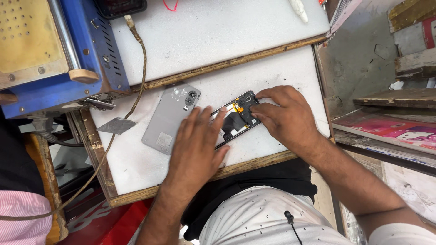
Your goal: The person removes the back cover of a pink smartphone using a black prying tool, then uses a red screwdriver to unscrew and detach internal components. The back cover is set aside, and the person continues to manipulate the internal parts of the phone.
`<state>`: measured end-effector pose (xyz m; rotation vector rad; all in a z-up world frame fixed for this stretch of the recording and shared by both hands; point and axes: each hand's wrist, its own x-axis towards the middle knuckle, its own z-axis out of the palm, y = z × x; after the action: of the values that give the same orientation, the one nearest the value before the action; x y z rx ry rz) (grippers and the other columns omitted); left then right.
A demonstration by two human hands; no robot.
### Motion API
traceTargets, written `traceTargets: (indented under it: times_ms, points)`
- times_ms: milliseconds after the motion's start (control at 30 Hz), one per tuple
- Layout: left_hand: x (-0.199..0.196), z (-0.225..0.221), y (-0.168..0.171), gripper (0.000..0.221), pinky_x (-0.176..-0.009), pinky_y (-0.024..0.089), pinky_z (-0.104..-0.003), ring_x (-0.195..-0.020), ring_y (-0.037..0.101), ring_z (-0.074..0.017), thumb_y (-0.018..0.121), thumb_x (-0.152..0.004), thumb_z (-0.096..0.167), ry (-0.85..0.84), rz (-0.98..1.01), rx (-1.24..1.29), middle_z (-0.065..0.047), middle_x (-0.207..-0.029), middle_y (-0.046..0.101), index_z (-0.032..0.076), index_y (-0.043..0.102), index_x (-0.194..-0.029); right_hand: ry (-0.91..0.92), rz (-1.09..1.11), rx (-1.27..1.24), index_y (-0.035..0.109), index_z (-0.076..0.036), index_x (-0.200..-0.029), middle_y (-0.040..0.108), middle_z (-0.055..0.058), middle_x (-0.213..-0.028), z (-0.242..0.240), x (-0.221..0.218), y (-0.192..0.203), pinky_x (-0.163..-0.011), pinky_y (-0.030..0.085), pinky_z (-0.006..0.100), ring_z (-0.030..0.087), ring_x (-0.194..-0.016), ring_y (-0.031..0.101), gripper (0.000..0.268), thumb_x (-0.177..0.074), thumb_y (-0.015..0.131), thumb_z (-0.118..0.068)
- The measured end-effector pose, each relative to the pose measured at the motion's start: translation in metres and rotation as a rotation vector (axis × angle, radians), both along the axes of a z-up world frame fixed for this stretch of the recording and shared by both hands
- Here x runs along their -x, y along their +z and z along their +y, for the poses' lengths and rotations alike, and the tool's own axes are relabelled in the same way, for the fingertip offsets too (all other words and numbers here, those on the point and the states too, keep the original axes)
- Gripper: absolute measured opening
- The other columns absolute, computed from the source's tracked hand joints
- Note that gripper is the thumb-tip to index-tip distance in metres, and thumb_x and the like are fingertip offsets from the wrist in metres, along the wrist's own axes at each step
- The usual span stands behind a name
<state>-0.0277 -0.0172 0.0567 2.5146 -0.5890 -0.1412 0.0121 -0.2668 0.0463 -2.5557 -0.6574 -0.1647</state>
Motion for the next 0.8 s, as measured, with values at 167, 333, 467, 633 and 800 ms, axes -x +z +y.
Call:
traceTargets:
  times_ms: [167, 333, 467, 633, 800]
  points:
    - [0.004, 0.032, 0.001, 0.074, -0.113, 0.031, -0.063, -0.141, 0.037, -0.0448, 0.076, -0.088, 0.037, 0.307, 0.092, -0.318, -0.027, -0.149, 0.044, 0.008, 0.044, -0.148, 0.064, -0.034, 0.082, 0.075, -0.007, -0.099, 0.070, 0.007, -0.107, 0.008, -0.007, -0.002, -0.088, 0.051, 0.041, 0.023, -0.103, 0.062, 0.016, -0.088, 0.082, -0.015]
    - [-0.002, 0.056, -0.006, 0.057, -0.116, 0.029, -0.059, -0.146, 0.034, -0.0460, 0.066, -0.092, 0.022, 0.259, 0.028, -0.299, -0.023, -0.155, 0.044, 0.008, 0.052, -0.146, 0.058, -0.012, -0.050, 0.071, -0.007, -0.101, 0.072, 0.008, -0.106, 0.001, -0.013, 0.006, -0.089, 0.054, 0.044, 0.027, -0.103, 0.066, 0.014, -0.090, 0.077, -0.009]
    - [-0.014, 0.060, -0.006, 0.058, -0.119, 0.029, -0.057, -0.147, 0.037, -0.0398, 0.062, -0.088, 0.004, 0.144, -0.013, -0.304, -0.015, -0.156, 0.048, 0.012, 0.057, -0.145, -0.094, -0.137, -0.085, 0.069, -0.007, -0.114, 0.073, 0.012, -0.116, -0.023, -0.040, 0.024, -0.095, 0.057, 0.044, 0.031, -0.109, 0.071, 0.012, -0.103, 0.067, -0.001]
    - [-0.027, 0.037, -0.005, 0.046, -0.114, 0.036, -0.057, -0.140, 0.044, -0.0370, 0.066, -0.090, 0.011, 0.043, -0.065, -0.271, -0.015, -0.148, 0.054, 0.011, 0.063, -0.136, -0.191, -0.280, 0.014, 0.067, 0.003, -0.127, 0.069, 0.022, -0.123, -0.047, -0.093, 0.038, -0.093, 0.056, 0.048, 0.041, -0.108, 0.068, 0.027, -0.101, 0.060, 0.008]
    - [-0.027, 0.000, 0.001, 0.052, -0.104, 0.046, -0.055, -0.133, 0.052, -0.0366, 0.077, -0.090, 0.035, -0.095, -0.050, -0.195, -0.014, -0.137, 0.059, 0.010, 0.064, -0.133, -0.195, -0.319, 0.284, 0.068, 0.005, -0.119, 0.070, 0.025, -0.112, -0.048, -0.170, 0.025, -0.083, 0.057, 0.048, 0.042, -0.097, 0.068, 0.025, -0.096, 0.060, 0.008]
